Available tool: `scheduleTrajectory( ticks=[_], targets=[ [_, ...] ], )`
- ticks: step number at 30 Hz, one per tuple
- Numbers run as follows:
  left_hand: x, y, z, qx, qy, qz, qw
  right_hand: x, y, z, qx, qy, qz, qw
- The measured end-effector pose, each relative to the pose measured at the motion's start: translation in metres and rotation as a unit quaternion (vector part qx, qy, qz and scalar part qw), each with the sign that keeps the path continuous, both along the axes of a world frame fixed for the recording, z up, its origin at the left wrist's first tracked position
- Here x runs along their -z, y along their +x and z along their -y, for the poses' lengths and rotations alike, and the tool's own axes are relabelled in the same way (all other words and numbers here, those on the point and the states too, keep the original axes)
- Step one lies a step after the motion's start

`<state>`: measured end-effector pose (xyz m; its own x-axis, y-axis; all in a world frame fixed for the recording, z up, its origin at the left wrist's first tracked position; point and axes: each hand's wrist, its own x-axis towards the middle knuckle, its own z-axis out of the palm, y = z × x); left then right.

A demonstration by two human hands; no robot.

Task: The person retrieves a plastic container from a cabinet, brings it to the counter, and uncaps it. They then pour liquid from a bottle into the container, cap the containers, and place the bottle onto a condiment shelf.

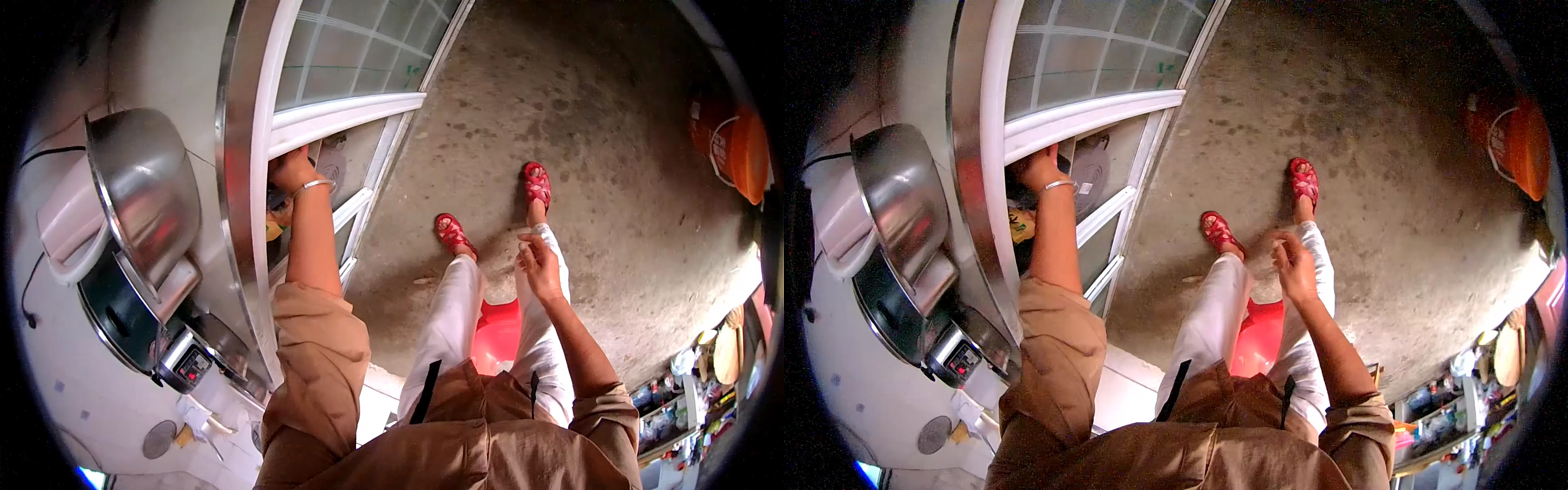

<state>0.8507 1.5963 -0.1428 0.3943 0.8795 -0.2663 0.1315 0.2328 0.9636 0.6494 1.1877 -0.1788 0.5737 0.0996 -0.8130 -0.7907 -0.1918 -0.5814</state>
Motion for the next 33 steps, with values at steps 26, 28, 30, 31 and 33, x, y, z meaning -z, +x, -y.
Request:
scheduleTrajectory(
  ticks=[26,28,30,31,33],
  targets=[
    [-0.006,-0.087,-0.059,-0.150,0.026,-0.166,0.974,-0.012,-0.022,0.073,-0.037,-0.118,-0.018,0.992],
    [0.002,-0.087,-0.066,-0.143,0.039,-0.177,0.973,-0.021,-0.020,0.085,-0.075,-0.139,-0.007,0.987],
    [0.006,-0.088,-0.070,-0.133,0.061,-0.193,0.970,-0.022,-0.022,0.094,-0.065,-0.146,-0.016,0.987],
    [0.008,-0.089,-0.073,-0.128,0.080,-0.203,0.967,-0.023,-0.026,0.098,-0.067,-0.152,-0.017,0.986],
    [0.012,-0.096,-0.073,-0.110,0.138,-0.226,0.958,-0.024,-0.031,0.105,-0.058,-0.166,-0.024,0.984]
  ],
)
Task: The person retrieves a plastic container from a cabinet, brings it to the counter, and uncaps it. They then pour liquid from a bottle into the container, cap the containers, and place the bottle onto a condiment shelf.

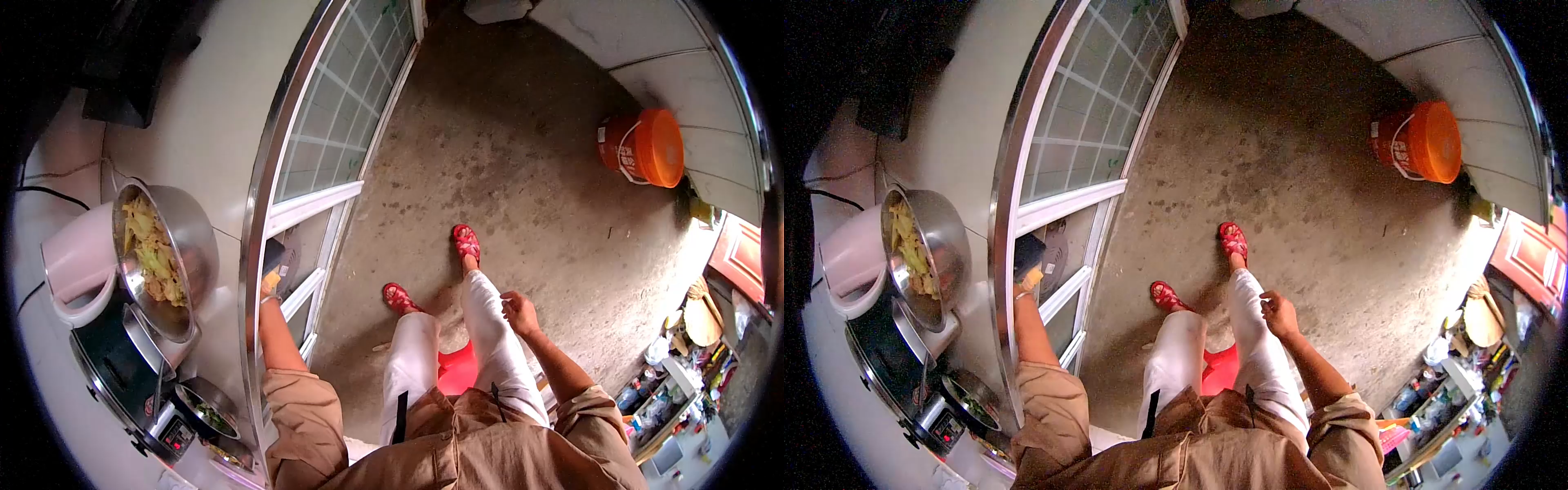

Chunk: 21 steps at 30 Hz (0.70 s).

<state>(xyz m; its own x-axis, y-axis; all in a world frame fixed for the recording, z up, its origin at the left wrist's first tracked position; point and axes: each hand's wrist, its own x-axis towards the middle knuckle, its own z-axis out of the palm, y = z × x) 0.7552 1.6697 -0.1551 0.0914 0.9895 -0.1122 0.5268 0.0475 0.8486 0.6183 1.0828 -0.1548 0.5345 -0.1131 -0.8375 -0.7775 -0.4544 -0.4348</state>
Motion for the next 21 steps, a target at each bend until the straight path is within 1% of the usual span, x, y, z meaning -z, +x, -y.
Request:
scheduleTrajectory(
  ticks=[3,4,6,7,9,11,13,15,16,17,19,20,21],
  targets=[
    [0.002,-0.018,0.015,0.066,0.123,-0.045,0.989,-0.010,-0.005,0.006,-0.013,-0.012,0.014,1.000],
    [0.000,-0.025,0.023,0.086,0.166,-0.055,0.981,-0.011,-0.007,0.008,-0.007,-0.007,-0.003,1.000],
    [-0.004,-0.034,0.040,0.136,0.206,-0.033,0.968,-0.021,-0.009,0.007,0.006,-0.013,-0.005,1.000],
    [-0.009,-0.037,0.048,0.155,0.202,-0.011,0.967,-0.026,-0.010,0.004,0.018,-0.017,-0.012,1.000],
    [-0.020,-0.040,0.070,0.176,0.145,0.071,0.971,-0.023,-0.021,0.009,0.024,0.007,-0.003,1.000],
    [-0.031,-0.053,0.089,0.163,0.062,0.084,0.981,-0.023,-0.031,0.011,0.001,0.007,0.015,1.000],
    [-0.041,-0.061,0.114,0.181,0.088,0.075,0.977,-0.034,-0.034,0.008,0.047,0.018,-0.012,0.999],
    [-0.051,-0.078,0.131,0.205,0.024,0.012,0.978,-0.048,-0.035,0.007,0.031,0.015,-0.002,0.999],
    [-0.063,-0.083,0.145,0.234,0.009,0.020,0.972,-0.055,-0.038,0.006,0.056,0.030,0.000,0.998],
    [-0.089,-0.080,0.167,0.243,-0.016,0.004,0.970,-0.059,-0.041,0.007,0.084,0.044,0.006,0.995],
    [-0.089,-0.097,0.181,0.304,-0.034,0.009,0.952,-0.072,-0.044,0.009,0.092,0.054,0.011,0.994],
    [-0.103,-0.099,0.191,0.312,-0.035,0.013,0.949,-0.087,-0.038,0.005,0.108,0.047,-0.009,0.993],
    [-0.117,-0.101,0.202,0.354,-0.053,-0.022,0.933,-0.103,-0.032,0.002,0.126,0.039,-0.028,0.991]
  ],
)
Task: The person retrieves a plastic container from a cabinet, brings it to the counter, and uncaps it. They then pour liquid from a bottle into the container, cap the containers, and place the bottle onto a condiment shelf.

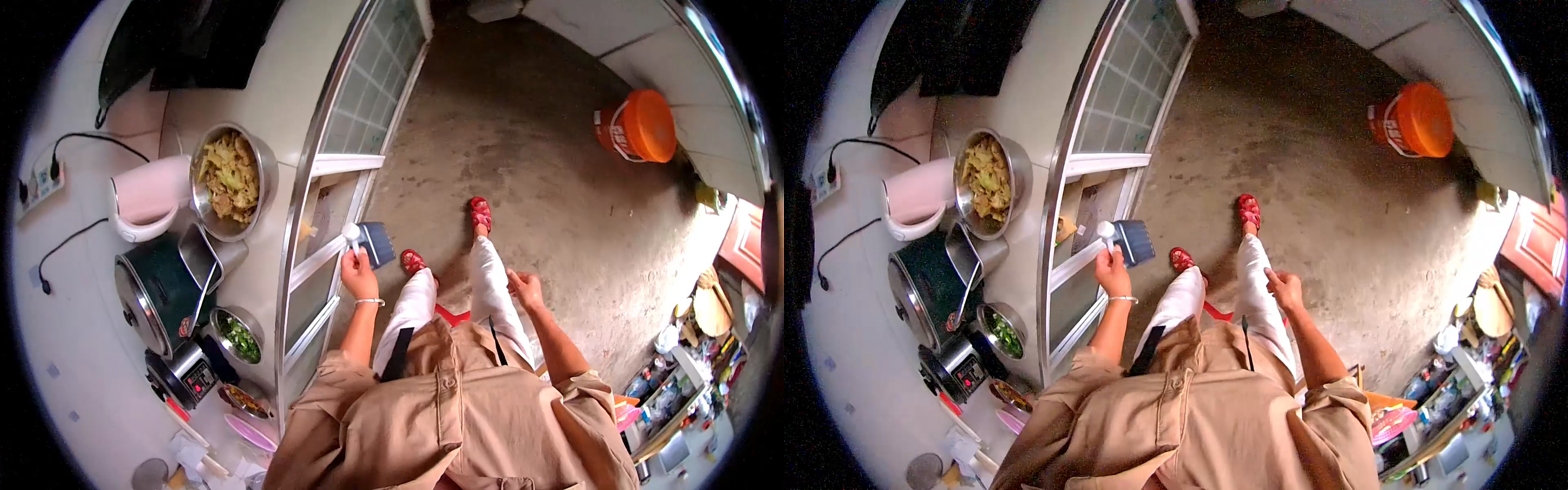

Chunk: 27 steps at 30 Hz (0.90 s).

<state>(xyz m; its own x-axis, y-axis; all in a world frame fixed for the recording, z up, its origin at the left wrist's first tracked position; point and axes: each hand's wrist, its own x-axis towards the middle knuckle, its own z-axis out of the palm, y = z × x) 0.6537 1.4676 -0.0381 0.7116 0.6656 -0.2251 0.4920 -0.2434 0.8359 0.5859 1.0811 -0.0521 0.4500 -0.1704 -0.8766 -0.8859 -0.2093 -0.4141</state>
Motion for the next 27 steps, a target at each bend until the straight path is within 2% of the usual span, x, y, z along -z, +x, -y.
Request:
scheduleTrajectory(
  ticks=[1,4,6,8,11,14,15,18,20,21,24,27],
  targets=[
    [-0.014,-0.003,0.011,0.049,-0.006,-0.036,0.998,-0.016,0.004,-0.003,0.025,0.018,0.023,0.999],
    [-0.043,-0.003,0.036,0.167,-0.050,-0.034,0.984,-0.036,0.006,-0.001,0.058,0.040,0.072,0.995],
    [-0.080,0.014,0.064,0.211,-0.077,-0.019,0.974,-0.049,0.011,0.005,0.111,0.067,0.152,0.980],
    [-0.106,0.031,0.086,0.243,-0.123,-0.019,0.962,-0.062,0.019,0.024,0.122,0.089,0.147,0.977],
    [-0.144,0.067,0.120,0.305,-0.118,-0.011,0.945,-0.088,0.041,0.062,0.148,0.115,0.170,0.968],
    [-0.180,0.110,0.163,0.336,-0.089,-0.005,0.938,-0.106,0.065,0.105,0.177,0.109,0.212,0.955],
    [-0.184,0.124,0.178,0.339,-0.120,0.048,0.932,-0.110,0.073,0.118,0.178,0.102,0.221,0.953],
    [-0.205,0.172,0.210,0.365,-0.102,0.046,0.924,-0.133,0.112,0.144,0.178,0.090,0.244,0.949],
    [-0.228,0.210,0.234,0.386,-0.094,0.038,0.917,-0.155,0.148,0.147,0.174,0.143,0.281,0.933],
    [-0.236,0.228,0.245,0.405,-0.088,0.024,0.910,-0.173,0.168,0.147,0.154,0.126,0.285,0.938],
    [-0.244,0.282,0.279,0.440,-0.121,0.069,0.887,-0.192,0.226,0.144,0.136,0.164,0.318,0.924],
    [-0.269,0.338,0.315,0.507,-0.077,0.062,0.856,-0.198,0.271,0.150,0.165,0.203,0.340,0.903]
  ],
)
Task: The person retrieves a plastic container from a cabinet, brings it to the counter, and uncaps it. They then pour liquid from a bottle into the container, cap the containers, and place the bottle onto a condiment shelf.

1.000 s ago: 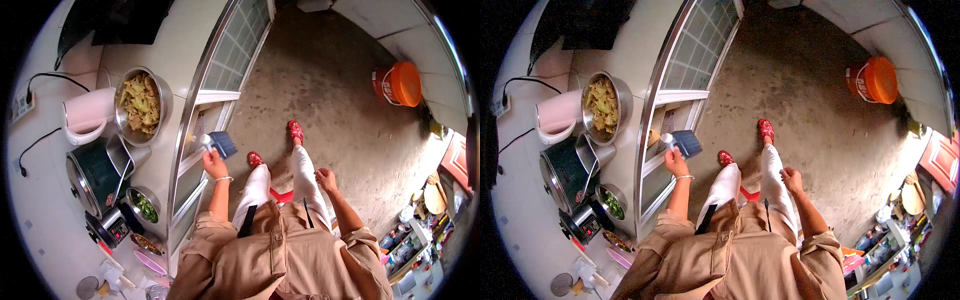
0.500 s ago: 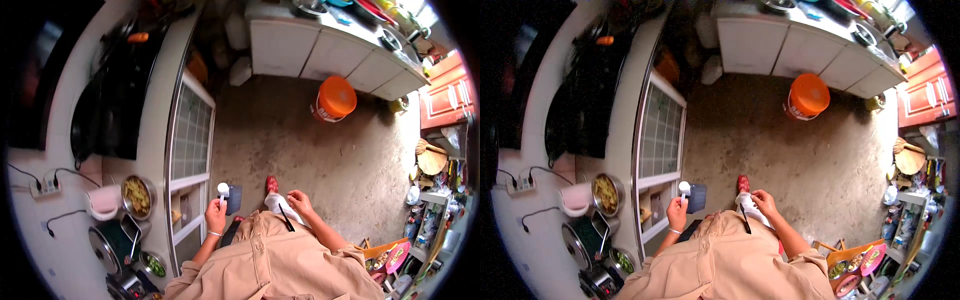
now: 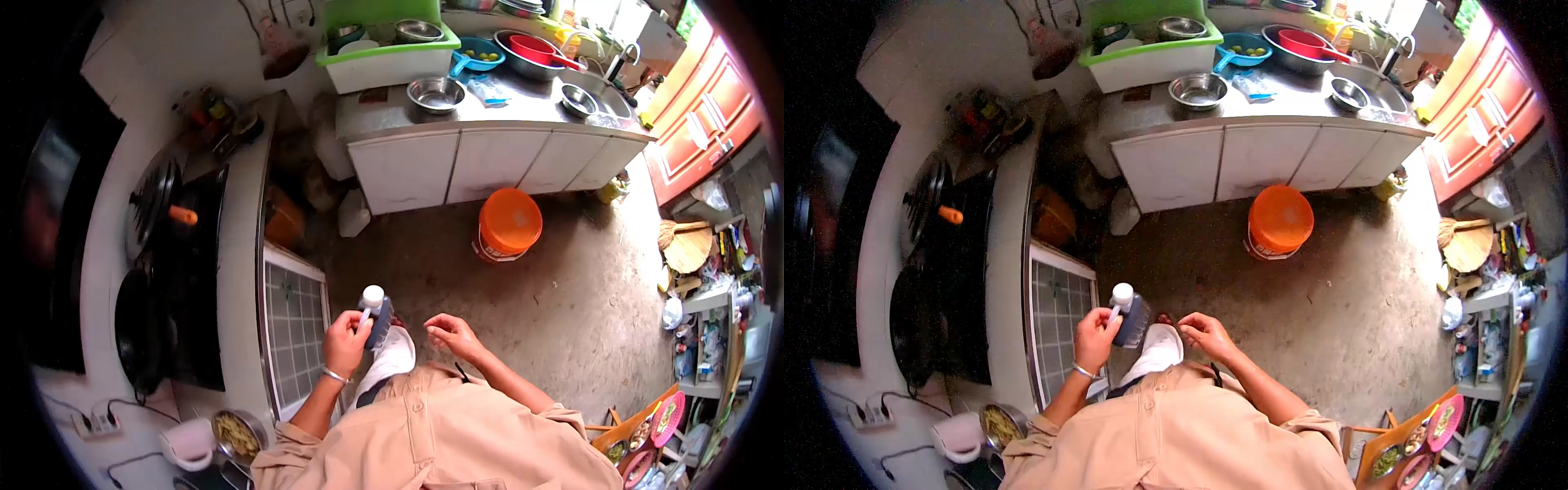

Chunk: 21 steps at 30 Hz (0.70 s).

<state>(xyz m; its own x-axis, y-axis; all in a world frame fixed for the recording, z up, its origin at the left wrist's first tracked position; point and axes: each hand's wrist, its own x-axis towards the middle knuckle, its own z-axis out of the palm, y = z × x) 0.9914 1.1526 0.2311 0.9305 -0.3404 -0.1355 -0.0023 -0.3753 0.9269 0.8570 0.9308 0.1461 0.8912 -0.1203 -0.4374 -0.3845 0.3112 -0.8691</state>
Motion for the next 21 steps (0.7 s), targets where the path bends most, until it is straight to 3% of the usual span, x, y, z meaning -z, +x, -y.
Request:
scheduleTrajectory(
  ticks=[3,7,9,13,21],
  targets=[
    [-0.018,0.058,0.042,0.078,0.058,0.028,0.995,0.011,0.023,0.024,0.036,-0.019,-0.021,0.999],
    [-0.030,0.129,0.107,0.165,0.000,0.030,0.986,0.007,0.037,0.058,0.161,-0.037,-0.031,0.986],
    [-0.042,0.157,0.145,0.195,-0.062,-0.007,0.979,0.004,0.045,0.074,0.250,0.015,-0.037,0.967],
    [-0.056,0.197,0.222,0.213,-0.169,-0.106,0.956,-0.015,0.070,0.117,0.348,0.008,-0.066,0.935],
    [-0.072,0.253,0.359,0.231,-0.194,-0.168,0.938,-0.025,0.174,0.286,0.409,-0.121,0.045,0.903]
  ],
)
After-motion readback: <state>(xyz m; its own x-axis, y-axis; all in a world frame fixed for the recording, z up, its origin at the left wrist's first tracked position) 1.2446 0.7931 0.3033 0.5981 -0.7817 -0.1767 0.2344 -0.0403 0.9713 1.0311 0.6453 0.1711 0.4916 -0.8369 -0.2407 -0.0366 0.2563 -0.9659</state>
